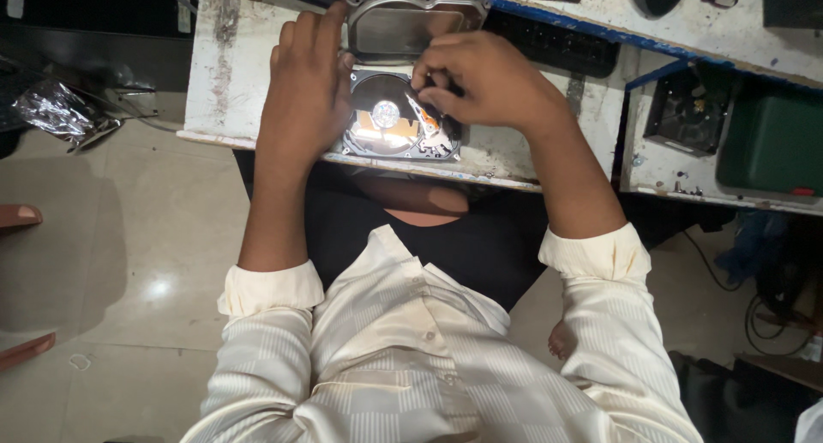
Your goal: The person disassembles a hard drive on a workbench, removes the top cover, and uses a screwdriver to adjust components on the circuit board. They then reassemble the drive by replacing the cover and tightening screws.
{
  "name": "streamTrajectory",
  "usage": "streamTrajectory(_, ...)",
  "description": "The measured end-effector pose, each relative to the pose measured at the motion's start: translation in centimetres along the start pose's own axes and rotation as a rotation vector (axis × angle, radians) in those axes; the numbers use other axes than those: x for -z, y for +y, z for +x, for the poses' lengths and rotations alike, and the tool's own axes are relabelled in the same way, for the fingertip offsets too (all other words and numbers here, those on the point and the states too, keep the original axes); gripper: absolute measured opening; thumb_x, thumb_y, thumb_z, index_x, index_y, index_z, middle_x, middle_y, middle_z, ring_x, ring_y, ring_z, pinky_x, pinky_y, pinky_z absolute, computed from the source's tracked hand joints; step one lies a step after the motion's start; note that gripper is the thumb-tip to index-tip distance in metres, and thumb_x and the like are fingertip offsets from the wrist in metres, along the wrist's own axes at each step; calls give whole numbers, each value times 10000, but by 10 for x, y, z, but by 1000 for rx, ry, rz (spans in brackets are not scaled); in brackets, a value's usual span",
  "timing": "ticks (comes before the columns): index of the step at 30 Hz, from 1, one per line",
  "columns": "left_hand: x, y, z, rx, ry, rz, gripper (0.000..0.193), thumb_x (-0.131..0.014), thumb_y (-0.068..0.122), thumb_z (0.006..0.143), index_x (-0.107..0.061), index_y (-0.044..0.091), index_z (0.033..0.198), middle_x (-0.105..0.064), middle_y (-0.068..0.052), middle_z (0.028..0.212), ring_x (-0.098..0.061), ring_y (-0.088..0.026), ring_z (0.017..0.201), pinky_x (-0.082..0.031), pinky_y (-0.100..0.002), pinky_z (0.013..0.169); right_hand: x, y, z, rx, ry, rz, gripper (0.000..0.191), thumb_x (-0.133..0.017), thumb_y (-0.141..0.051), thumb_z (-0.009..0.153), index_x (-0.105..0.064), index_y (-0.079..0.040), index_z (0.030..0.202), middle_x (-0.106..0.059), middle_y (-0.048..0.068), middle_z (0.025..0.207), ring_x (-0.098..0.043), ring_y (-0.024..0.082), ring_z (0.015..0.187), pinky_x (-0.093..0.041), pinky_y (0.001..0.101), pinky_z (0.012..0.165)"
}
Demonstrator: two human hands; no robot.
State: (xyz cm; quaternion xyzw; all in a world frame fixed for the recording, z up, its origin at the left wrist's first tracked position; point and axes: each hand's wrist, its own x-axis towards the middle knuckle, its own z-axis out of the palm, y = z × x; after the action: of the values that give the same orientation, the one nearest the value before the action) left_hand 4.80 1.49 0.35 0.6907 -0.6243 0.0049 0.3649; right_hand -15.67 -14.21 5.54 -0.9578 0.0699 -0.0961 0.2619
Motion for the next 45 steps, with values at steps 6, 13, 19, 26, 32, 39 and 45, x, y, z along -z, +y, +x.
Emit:
streamTrajectory(6,-1,-1,-1,-15,13,-8,508,-627,32,1021,-472,25,1505,-543,-180,1251,-540,-360,1170,-444,-487,981,-3,-4,-2,66,29,-45,255,-770,-87,944,-774,-167,1185,-644,68,866,-646,233,755,-498,367,671)
streamTrajectory(13,-4,-5,-1,-27,19,7,527,-628,9,985,-476,-2,1490,-541,-198,1269,-533,-380,1164,-444,-490,966,-11,-11,2,49,-54,39,563,-662,90,784,-770,-199,1255,-590,60,843,-627,240,757,-499,378,682)
streamTrajectory(19,-5,-5,-1,-13,9,10,533,-609,-10,989,-479,8,1505,-544,-190,1272,-541,-379,1165,-447,-488,972,-16,-9,1,118,4,-31,583,-660,105,764,-777,-212,1240,-589,54,862,-629,244,771,-498,378,683)
streamTrajectory(26,-3,-4,-3,-32,37,0,522,-621,-5,999,-477,8,1500,-540,-193,1273,-540,-377,1170,-445,-488,980,-11,-10,-1,70,17,-32,471,-673,65,756,-804,-202,1121,-559,48,820,-620,227,747,-478,370,654)
streamTrajectory(32,-2,-4,-1,-21,17,6,552,-634,-4,970,-474,9,1498,-541,-193,1262,-537,-382,1161,-444,-490,967,-9,-18,1,123,54,-19,300,-811,-224,876,-778,-134,1160,-581,41,866,-624,234,762,-489,377,661)
streamTrajectory(39,-5,-6,-3,-30,26,8,530,-633,20,1002,-467,18,1506,-534,-196,1280,-535,-378,1173,-442,-490,976,-23,-18,7,102,95,-197,395,-865,-426,791,-792,-123,1034,-573,34,859,-633,248,741,-481,406,635)
streamTrajectory(45,-6,-7,-3,-21,22,2,507,-627,28,1021,-470,20,1503,-532,-194,1262,-533,-375,1163,-443,-493,972,-26,-16,8,134,102,-177,394,-863,-427,833,-781,-96,1030,-549,42,862,-610,243,718,-456,404,612)
